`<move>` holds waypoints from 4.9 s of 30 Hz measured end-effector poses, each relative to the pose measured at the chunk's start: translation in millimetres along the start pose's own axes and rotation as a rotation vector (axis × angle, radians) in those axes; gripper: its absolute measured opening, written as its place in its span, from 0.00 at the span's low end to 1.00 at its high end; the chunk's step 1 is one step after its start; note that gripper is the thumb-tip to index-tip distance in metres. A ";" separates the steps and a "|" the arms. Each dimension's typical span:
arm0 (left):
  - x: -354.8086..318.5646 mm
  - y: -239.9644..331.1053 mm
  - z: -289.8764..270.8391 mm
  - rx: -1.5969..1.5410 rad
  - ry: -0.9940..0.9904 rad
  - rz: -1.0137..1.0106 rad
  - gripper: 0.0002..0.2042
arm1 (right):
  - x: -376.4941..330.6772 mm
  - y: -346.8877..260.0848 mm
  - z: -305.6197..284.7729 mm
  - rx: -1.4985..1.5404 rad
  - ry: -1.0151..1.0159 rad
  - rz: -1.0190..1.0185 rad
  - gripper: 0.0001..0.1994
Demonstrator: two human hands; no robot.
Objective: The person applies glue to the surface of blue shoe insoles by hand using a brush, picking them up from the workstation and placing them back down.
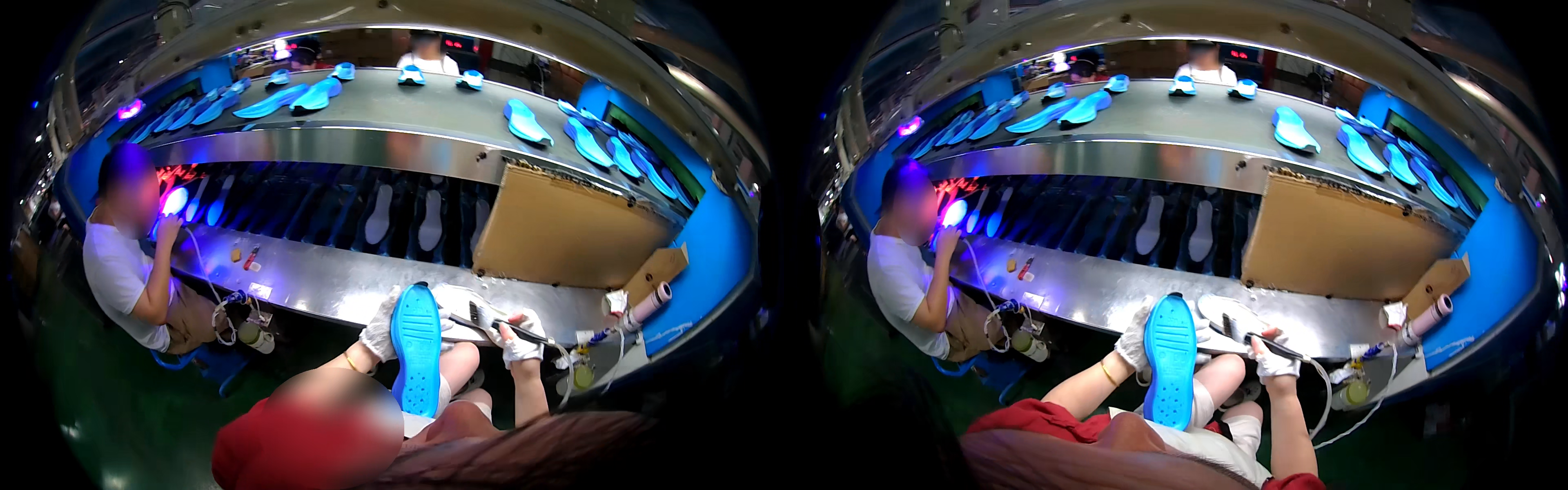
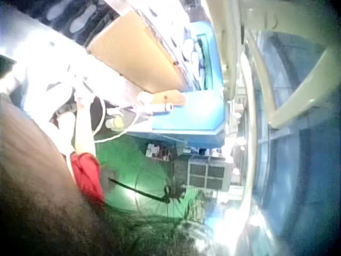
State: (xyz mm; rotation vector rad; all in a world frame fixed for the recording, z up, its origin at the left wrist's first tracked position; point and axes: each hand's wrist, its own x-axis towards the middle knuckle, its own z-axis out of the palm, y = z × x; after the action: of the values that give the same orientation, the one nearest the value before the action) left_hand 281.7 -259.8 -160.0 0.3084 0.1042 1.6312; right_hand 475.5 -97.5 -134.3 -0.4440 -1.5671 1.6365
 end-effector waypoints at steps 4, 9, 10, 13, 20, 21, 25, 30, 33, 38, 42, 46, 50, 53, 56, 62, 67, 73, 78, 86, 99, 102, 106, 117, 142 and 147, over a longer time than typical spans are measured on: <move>0.4 -12.3 -8.6 -0.017 0.029 -0.028 0.42 | 6.8 9.2 21.8 -0.163 -0.106 -0.015 0.05; 21.5 -34.0 -6.1 0.060 0.188 0.162 0.42 | 19.0 -4.1 48.5 -0.199 -0.121 -0.052 0.07; 26.0 -40.2 -12.9 0.051 0.210 0.195 0.42 | 20.3 -7.1 48.9 -0.198 -0.099 -0.083 0.07; 34.3 -54.3 -24.7 0.132 0.215 0.238 0.42 | 21.1 -9.8 50.7 -0.189 -0.063 -0.090 0.07; 45.2 -61.6 -31.9 0.244 0.260 0.309 0.40 | -4.9 3.0 66.8 -0.074 -0.174 -0.141 0.08; 40.4 -59.4 -36.9 0.176 0.244 0.267 0.41 | -8.2 -1.4 69.8 -0.040 -0.195 -0.132 0.08; 30.7 -50.0 -12.4 0.355 0.371 0.301 0.44 | -3.8 2.6 54.1 -0.175 -0.141 -0.044 0.07; 29.4 -39.5 -27.3 0.214 0.355 0.238 0.43 | -16.9 3.0 67.8 -0.429 -0.253 -0.349 0.10; 28.6 -32.9 -16.1 0.255 0.384 0.254 0.42 | -19.6 2.5 61.3 -0.252 -0.165 -0.226 0.09; 23.4 -19.2 -17.1 0.331 0.404 0.274 0.39 | -21.1 11.6 69.6 -0.343 -0.238 -0.504 0.10; 15.6 -12.7 -28.3 0.319 0.406 0.235 0.38 | -29.0 19.9 62.0 -0.207 -0.219 -0.197 0.08; 20.8 -13.8 -24.5 0.307 0.362 0.202 0.38 | -34.1 22.8 57.0 -0.240 -0.240 -0.350 0.07; 12.4 -12.3 -17.1 0.363 0.404 0.160 0.38 | -39.0 27.7 62.5 -0.156 -0.317 -0.230 0.05; -3.8 -23.3 -12.8 0.522 0.439 0.179 0.40 | -38.2 26.5 48.5 0.111 -0.243 0.138 0.03; -21.4 -36.9 -34.2 0.439 0.385 -0.113 0.43 | -36.7 50.0 27.5 -0.153 -0.141 -0.029 0.04; -7.4 -26.7 -25.0 0.343 0.414 -0.051 0.43 | -41.4 21.3 52.7 0.073 -0.313 0.089 0.04; 14.9 -19.8 -19.1 0.348 0.268 0.128 0.53 | -28.4 32.1 56.4 -0.081 -0.189 -0.096 0.04; 29.7 -4.1 -19.6 0.124 0.120 0.341 0.54 | -27.1 9.1 69.1 -0.046 -0.383 -0.155 0.06; 37.0 10.2 -15.3 0.200 0.025 0.461 0.54 | -29.9 26.4 67.6 -0.101 -0.242 -0.223 0.05; 32.7 21.2 -16.4 0.270 -0.080 0.410 0.57 | -28.2 1.7 64.1 0.248 -0.131 0.270 0.07; 40.9 32.1 2.7 0.754 -0.043 0.247 0.57 | -17.7 28.4 47.0 -0.104 -0.311 -0.043 0.05; 40.4 40.5 -1.5 0.885 0.021 0.165 0.58 | -11.2 15.2 52.6 -0.186 -0.450 -0.129 0.07; 49.3 52.8 9.6 1.040 -0.011 -0.010 0.56 | -5.2 15.7 48.5 -0.187 -0.561 0.210 0.06; 69.5 51.1 11.7 0.976 0.397 -0.242 0.29 | -2.6 5.8 58.2 -0.120 -0.597 0.287 0.06; 37.8 61.5 19.9 0.492 0.186 0.304 0.36 | 9.2 -16.9 26.5 0.090 -0.313 0.168 0.07; 14.6 45.1 -6.8 0.130 0.142 -0.055 0.39 | 3.9 -5.4 35.7 -0.097 -0.199 0.111 0.09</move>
State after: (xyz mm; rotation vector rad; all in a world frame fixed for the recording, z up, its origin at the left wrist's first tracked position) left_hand 235.6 -248.5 -153.1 0.2861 0.3250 1.5935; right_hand 448.8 -118.8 -122.2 -0.4373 -1.8034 1.7373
